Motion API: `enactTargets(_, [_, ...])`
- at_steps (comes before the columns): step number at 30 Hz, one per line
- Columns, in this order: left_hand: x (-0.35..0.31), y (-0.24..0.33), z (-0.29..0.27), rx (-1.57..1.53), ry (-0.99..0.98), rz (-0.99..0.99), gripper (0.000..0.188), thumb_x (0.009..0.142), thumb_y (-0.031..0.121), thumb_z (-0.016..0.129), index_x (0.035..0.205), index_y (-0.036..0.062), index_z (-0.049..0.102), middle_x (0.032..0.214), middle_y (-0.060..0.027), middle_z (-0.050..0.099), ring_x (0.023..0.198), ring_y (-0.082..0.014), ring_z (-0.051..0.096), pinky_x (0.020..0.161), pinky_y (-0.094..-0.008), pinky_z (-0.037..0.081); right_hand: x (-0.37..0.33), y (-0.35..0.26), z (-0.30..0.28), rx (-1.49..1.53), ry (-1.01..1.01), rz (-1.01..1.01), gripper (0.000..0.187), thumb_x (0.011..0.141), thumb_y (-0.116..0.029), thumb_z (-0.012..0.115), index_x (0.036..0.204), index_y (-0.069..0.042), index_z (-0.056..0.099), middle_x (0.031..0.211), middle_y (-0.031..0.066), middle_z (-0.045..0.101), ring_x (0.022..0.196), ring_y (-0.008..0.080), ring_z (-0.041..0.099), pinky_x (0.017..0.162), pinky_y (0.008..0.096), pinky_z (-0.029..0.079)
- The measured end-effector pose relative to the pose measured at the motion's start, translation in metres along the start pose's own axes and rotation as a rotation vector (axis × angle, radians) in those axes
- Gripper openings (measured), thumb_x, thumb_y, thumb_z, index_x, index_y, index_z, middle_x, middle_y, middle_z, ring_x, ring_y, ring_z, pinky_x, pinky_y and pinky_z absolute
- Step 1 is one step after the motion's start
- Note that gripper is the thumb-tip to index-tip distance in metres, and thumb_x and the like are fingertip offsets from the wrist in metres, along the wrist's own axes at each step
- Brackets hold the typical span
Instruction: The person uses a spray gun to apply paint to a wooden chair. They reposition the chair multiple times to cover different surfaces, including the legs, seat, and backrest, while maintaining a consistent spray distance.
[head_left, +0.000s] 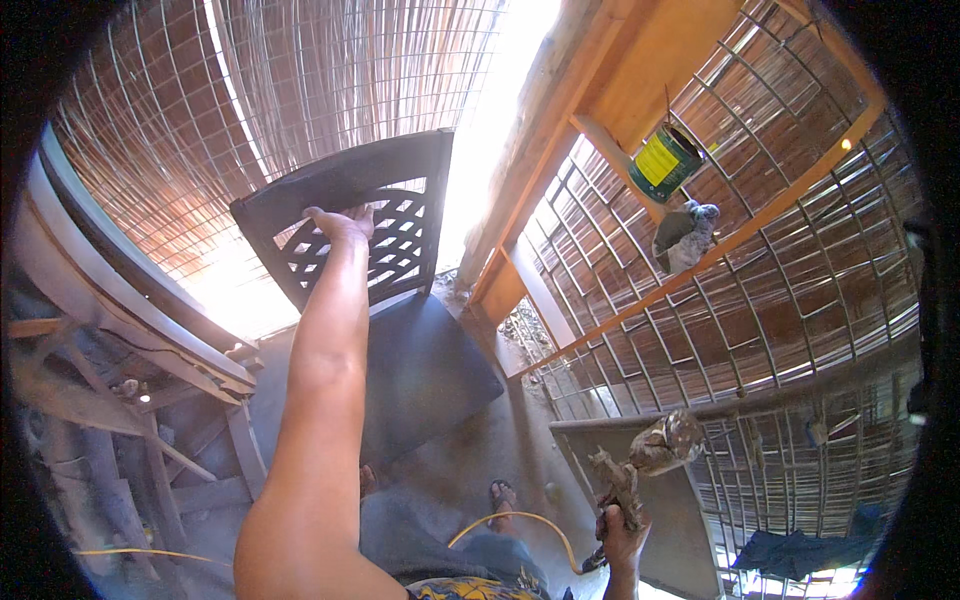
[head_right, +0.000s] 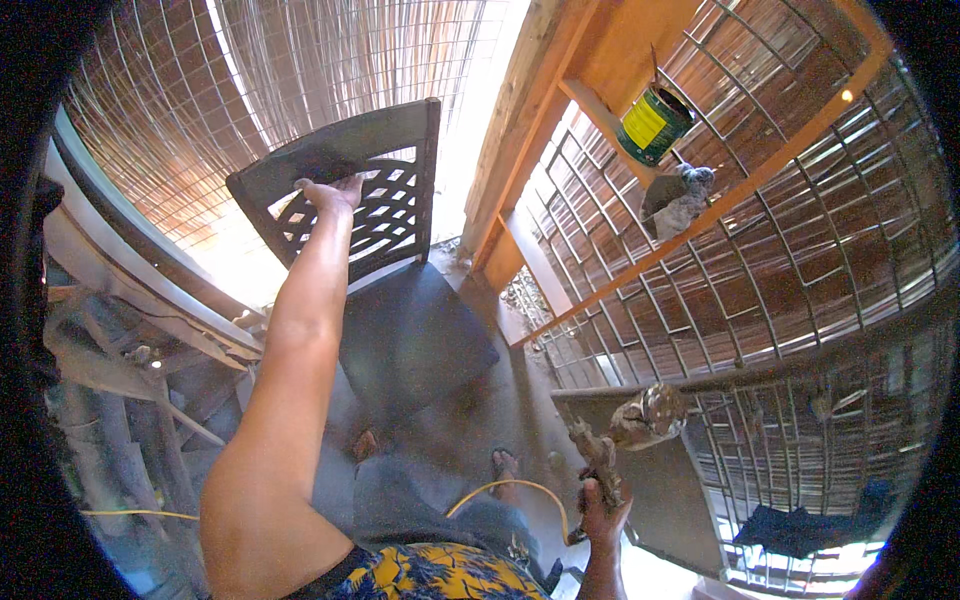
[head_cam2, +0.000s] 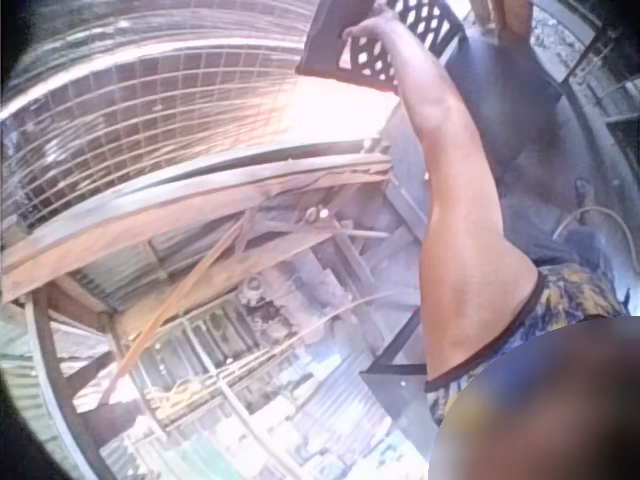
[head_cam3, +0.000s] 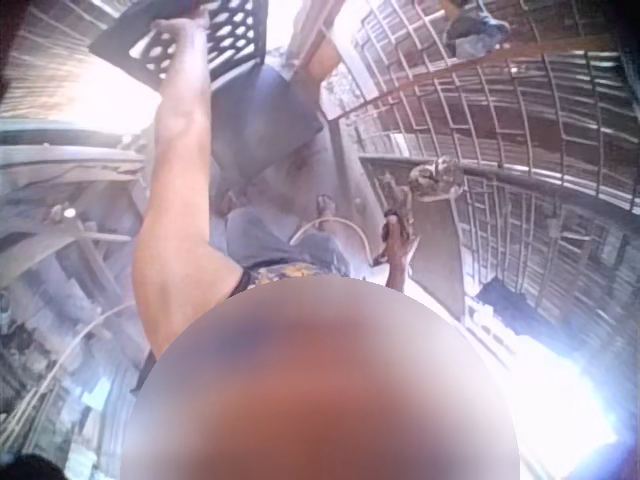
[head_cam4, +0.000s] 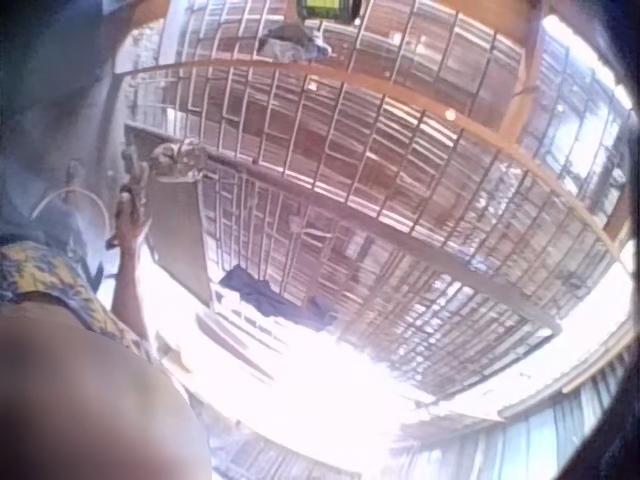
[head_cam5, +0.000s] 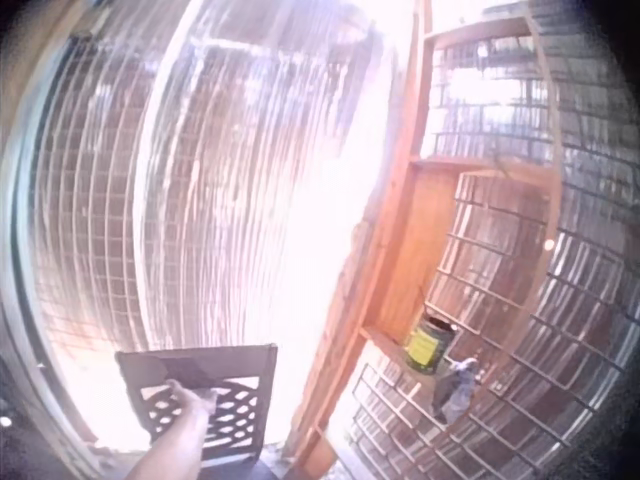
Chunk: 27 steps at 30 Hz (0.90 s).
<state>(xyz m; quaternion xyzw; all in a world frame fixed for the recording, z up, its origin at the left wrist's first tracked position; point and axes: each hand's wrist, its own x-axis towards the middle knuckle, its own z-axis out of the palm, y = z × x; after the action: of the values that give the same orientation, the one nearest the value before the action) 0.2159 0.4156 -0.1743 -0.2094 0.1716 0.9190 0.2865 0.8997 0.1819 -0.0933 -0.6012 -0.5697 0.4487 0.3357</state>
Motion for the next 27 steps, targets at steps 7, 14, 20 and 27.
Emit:
enactTargets(7, [0.053,-0.004,-0.017,0.016,-0.215,0.094,0.119,0.090,0.090,0.037,0.158,-0.0056,0.022,0.162,-0.0276,0.028,0.153,-0.0397,0.027,0.126,-0.0570,0.023,0.029,-0.047,0.037,0.162,-0.110,-0.099,0.044,0.095,-0.034,0.074,0.119,0.002,0.068,0.096,0.0099,0.072,0.060,0.0106,0.059,0.050,0.0263,0.045])
enactTargets(14, [0.026,0.003,-0.038,0.217,-0.116,-0.063,0.116,0.091,0.088,0.040,0.150,-0.0115,0.033,0.154,-0.0296,0.041,0.148,-0.0400,0.038,0.127,-0.0547,0.020,0.061,-0.089,0.090,0.205,-0.219,-0.155,0.046,0.098,-0.040,0.072,0.114,0.003,0.065,0.100,0.0137,0.071,0.058,0.0140,0.061,0.046,0.0287,0.048])
enactTargets(20, [-0.210,0.004,-0.221,1.243,-0.768,-0.496,0.062,0.103,0.055,0.057,0.142,0.0068,0.057,0.139,-0.0147,0.058,0.125,-0.0285,0.055,0.108,-0.0467,0.043,0.086,-0.190,0.170,0.465,-0.292,-0.135,0.056,0.106,-0.055,0.054,0.123,-0.002,0.058,0.098,0.0127,0.068,0.058,0.0183,0.065,0.047,0.0324,0.053])
enactTargets(27, [-0.430,0.084,-0.395,1.672,-1.175,-0.841,0.063,0.097,0.050,0.070,0.142,0.0073,0.058,0.135,-0.0240,0.064,0.131,-0.0388,0.058,0.110,-0.0451,0.044,0.155,-0.345,0.225,0.373,-0.358,-0.163,0.040,0.106,-0.048,0.057,0.114,-0.009,0.062,0.094,0.0120,0.072,0.053,0.0147,0.061,0.041,0.0264,0.048])
